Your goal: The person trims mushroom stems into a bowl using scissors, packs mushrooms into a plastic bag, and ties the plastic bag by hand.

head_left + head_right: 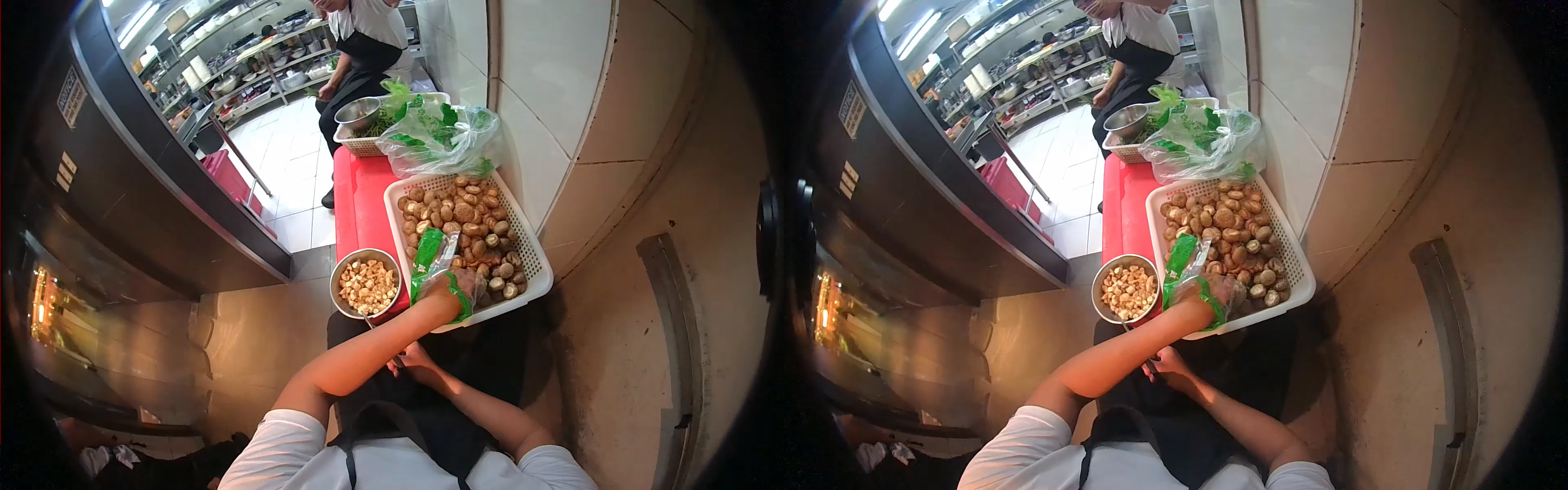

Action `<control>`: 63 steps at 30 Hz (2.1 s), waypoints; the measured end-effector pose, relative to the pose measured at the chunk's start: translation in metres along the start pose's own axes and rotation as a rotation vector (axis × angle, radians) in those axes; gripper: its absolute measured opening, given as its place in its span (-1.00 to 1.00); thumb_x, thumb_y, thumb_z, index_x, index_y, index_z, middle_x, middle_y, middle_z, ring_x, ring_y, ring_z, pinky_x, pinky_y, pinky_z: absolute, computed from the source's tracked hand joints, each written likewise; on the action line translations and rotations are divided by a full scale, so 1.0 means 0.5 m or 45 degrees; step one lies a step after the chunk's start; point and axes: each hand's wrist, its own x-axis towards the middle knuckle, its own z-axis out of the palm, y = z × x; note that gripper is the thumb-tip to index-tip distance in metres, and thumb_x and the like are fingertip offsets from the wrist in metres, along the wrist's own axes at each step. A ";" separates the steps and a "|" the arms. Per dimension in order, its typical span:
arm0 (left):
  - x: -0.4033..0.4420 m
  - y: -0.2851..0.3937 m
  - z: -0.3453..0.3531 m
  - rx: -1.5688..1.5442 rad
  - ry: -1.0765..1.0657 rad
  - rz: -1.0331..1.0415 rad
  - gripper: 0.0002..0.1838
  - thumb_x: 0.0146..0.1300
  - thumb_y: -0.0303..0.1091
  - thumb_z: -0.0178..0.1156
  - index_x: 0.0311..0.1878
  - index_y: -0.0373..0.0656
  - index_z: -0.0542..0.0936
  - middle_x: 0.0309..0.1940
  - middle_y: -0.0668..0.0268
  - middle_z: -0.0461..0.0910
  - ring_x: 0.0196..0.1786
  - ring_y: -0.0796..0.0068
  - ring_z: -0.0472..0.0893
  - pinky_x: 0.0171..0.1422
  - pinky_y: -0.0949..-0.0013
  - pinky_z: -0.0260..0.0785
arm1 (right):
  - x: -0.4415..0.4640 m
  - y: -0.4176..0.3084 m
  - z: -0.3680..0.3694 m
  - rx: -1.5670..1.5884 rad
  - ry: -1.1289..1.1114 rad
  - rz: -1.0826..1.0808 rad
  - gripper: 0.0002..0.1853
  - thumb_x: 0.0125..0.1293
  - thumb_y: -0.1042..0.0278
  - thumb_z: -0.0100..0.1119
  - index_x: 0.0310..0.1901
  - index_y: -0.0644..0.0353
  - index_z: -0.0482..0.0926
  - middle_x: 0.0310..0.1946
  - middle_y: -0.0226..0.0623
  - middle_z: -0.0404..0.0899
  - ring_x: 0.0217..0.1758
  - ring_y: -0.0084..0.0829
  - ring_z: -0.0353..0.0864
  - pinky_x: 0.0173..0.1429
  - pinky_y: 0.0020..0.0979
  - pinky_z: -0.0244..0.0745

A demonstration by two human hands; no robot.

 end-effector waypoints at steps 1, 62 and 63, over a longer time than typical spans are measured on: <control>0.002 -0.024 0.044 0.160 0.119 0.212 -0.78 0.35 -0.34 0.15 -0.04 -0.04 0.73 -0.10 0.23 0.74 0.01 0.16 0.72 0.00 0.22 0.57 | -0.001 -0.001 0.004 0.013 -0.010 -0.012 -0.60 0.35 0.01 0.41 -0.15 0.21 0.54 -0.49 -0.39 0.54 -0.50 -0.55 0.55 -0.41 -0.47 0.49; -0.296 -0.342 0.006 -2.000 0.975 -0.513 -0.76 0.52 -0.44 0.16 0.13 -0.36 0.62 -0.10 0.26 0.73 -0.14 0.60 0.70 -0.06 0.50 0.64 | 0.031 -0.222 0.137 -1.816 0.663 -0.549 -0.41 0.22 0.10 0.42 0.16 0.33 0.54 -0.36 -0.07 0.64 -0.34 -0.03 0.70 -0.27 -0.09 0.58; -0.298 -0.336 0.005 -2.023 0.977 -0.518 -0.76 0.52 -0.44 0.16 0.12 -0.36 0.62 -0.10 0.26 0.73 -0.14 0.60 0.70 -0.07 0.49 0.65 | 0.035 -0.212 0.130 -1.819 0.662 -0.578 -0.42 0.22 0.10 0.42 0.16 0.34 0.54 -0.36 -0.08 0.63 -0.35 -0.03 0.69 -0.28 -0.10 0.57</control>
